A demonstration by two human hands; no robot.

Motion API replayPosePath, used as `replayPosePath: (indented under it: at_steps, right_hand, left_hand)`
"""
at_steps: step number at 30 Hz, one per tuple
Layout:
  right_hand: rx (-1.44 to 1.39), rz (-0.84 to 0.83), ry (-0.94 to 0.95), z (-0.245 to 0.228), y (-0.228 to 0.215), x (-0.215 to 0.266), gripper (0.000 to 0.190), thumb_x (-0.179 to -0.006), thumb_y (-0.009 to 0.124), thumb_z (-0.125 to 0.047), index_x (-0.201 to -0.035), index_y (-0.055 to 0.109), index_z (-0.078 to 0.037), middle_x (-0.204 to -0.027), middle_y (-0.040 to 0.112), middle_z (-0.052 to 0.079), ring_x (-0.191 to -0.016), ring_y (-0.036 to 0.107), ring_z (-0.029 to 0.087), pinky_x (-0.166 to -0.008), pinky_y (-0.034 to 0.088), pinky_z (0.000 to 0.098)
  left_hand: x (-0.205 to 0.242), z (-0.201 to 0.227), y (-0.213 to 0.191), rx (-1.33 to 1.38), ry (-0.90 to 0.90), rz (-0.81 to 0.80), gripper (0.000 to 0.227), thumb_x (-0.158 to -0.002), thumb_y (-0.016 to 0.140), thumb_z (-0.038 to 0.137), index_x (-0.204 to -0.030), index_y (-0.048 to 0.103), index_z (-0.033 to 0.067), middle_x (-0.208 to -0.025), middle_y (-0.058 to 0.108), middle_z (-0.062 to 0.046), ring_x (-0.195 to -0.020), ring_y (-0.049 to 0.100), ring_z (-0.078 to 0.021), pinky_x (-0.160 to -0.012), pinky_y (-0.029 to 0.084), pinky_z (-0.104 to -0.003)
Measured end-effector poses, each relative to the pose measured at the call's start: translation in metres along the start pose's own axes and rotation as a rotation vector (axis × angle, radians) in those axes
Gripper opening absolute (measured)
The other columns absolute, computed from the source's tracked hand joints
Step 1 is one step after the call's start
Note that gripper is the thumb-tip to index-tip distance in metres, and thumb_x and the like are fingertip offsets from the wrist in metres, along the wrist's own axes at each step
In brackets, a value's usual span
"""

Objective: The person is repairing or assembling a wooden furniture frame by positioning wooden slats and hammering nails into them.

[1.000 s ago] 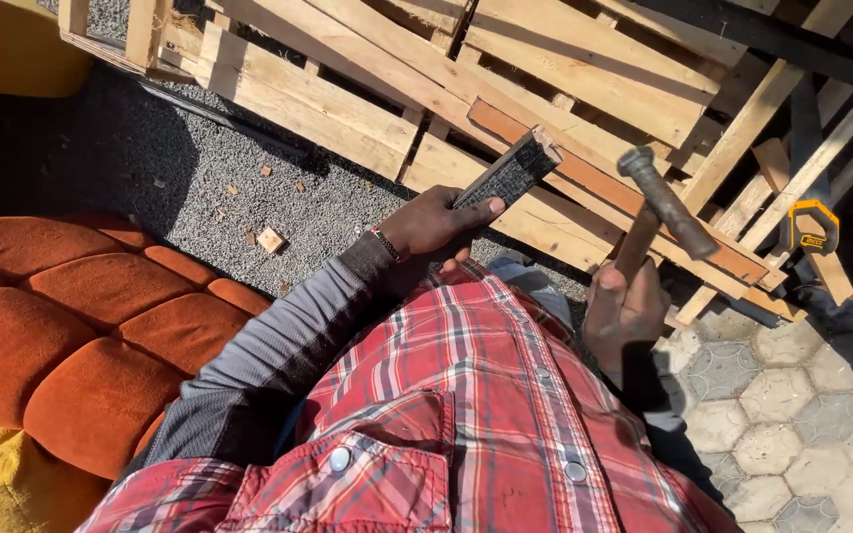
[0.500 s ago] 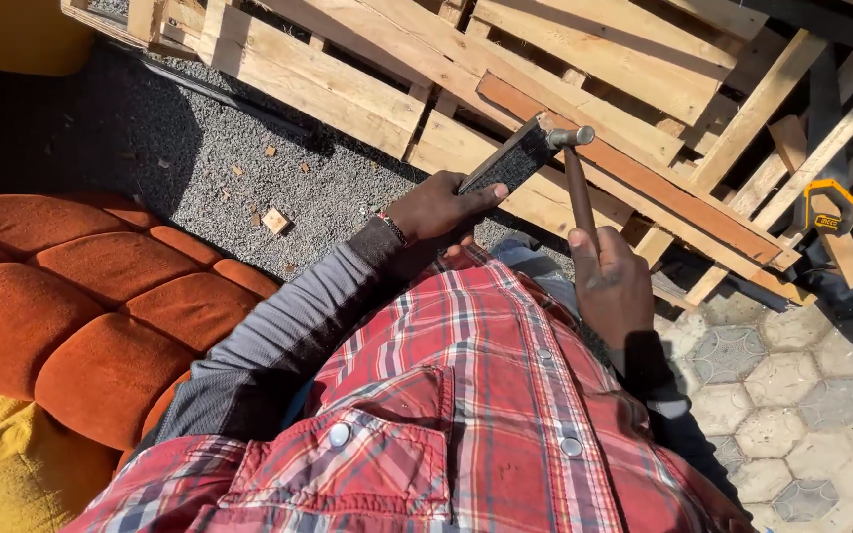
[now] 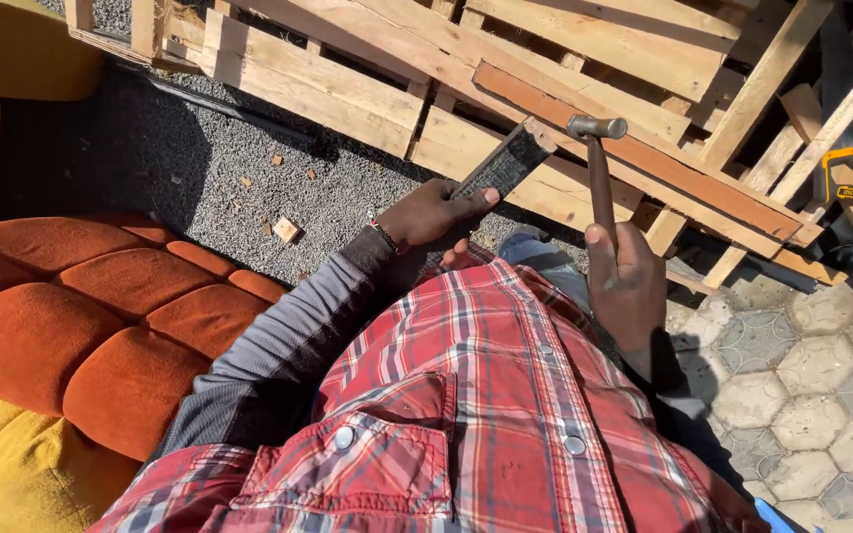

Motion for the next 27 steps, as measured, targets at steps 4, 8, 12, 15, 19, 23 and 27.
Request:
replayPosePath:
  at_steps: [4,8,12,15,19,23,27]
  right_hand:
    - [-0.417,0.121,-0.053,-0.008,-0.016,0.01,0.046,-0.134,0.05,-0.046,-0.109,0.063,-0.01,-0.066,0.068,0.009,-0.059,0.072,0.025,-0.071,0.061,0.0403]
    - [-0.917,0.126,-0.033,0.004,0.002,-0.005,0.029,-0.126,0.071,-0.038,-0.127,0.06,-0.012,-0.089,0.074,0.009,-0.085,0.082,0.022,-0.087,0.069,0.0372]
    - [-1.035,0.124,-0.038,0.004,0.002,-0.021,0.016,-0.126,0.072,-0.025,-0.13,0.061,-0.013,-0.08,0.061,0.003,-0.067,0.067,0.014,-0.063,0.06,0.0295]
    - [-1.086,0.095,-0.107,-0.026,-0.003,-0.035,0.015,-0.124,0.074,-0.02,-0.133,0.067,-0.009,-0.067,0.051,-0.003,-0.052,0.058,0.008,-0.05,0.053,0.0242]
    - [-1.132,0.021,-0.162,-0.064,0.005,-0.044,0.033,-0.121,0.073,-0.024,-0.143,0.072,0.0,-0.055,0.042,-0.002,-0.039,0.05,0.008,-0.04,0.049,0.0222]
    - [-1.012,0.101,-0.329,-0.063,0.012,-0.064,0.021,-0.122,0.079,-0.016,-0.12,0.079,0.006,-0.054,0.053,0.009,-0.042,0.06,0.015,-0.042,0.053,0.0259]
    - [-0.996,0.158,-0.361,-0.079,0.009,-0.053,0.026,-0.127,0.072,-0.018,-0.113,0.077,0.004,-0.057,0.054,0.011,-0.044,0.058,0.017,-0.042,0.052,0.0296]
  left_hand:
    - [0.013,0.021,0.013,0.096,0.022,-0.048,0.067,-0.106,0.082,0.064,-0.107,0.067,-0.0015,-0.069,0.075,-0.026,-0.053,0.08,-0.0312,-0.048,0.068,-0.04]
    - [-0.041,-0.018,-0.016,-0.002,0.121,-0.01,0.067,-0.104,0.087,0.067,-0.099,0.073,0.0013,-0.072,0.077,-0.023,-0.059,0.082,-0.0267,-0.053,0.068,-0.034]
    - [-0.011,0.02,-0.011,-0.062,0.129,0.019,0.073,-0.107,0.077,0.076,-0.088,0.077,0.005,-0.067,0.076,-0.022,-0.055,0.082,-0.0283,-0.049,0.069,-0.036]
    - [-0.015,0.032,-0.023,-0.081,0.176,0.088,0.084,-0.105,0.07,0.086,-0.088,0.083,0.0048,-0.067,0.075,-0.023,-0.055,0.082,-0.0307,-0.049,0.071,-0.038]
    - [-0.002,0.055,-0.014,-0.117,0.184,0.045,0.086,-0.106,0.068,0.086,-0.077,0.08,0.0061,-0.055,0.068,-0.021,-0.043,0.073,-0.0276,-0.044,0.064,-0.033]
    - [0.017,0.08,-0.003,-0.108,0.206,-0.019,0.086,-0.107,0.065,0.085,-0.077,0.079,0.0048,-0.054,0.066,-0.02,-0.041,0.071,-0.0266,-0.043,0.06,-0.032]
    - [0.013,0.086,-0.003,-0.272,0.454,-0.135,0.07,-0.119,0.057,0.074,-0.113,0.082,0.0087,-0.072,0.069,-0.014,-0.065,0.076,-0.0208,-0.063,0.067,-0.035]
Point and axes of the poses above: each hand's wrist, its own x-axis away from the middle knuckle, its own y-axis out of the palm, z = x × y, the point moved 8 cm from there along -x, towards the middle knuckle
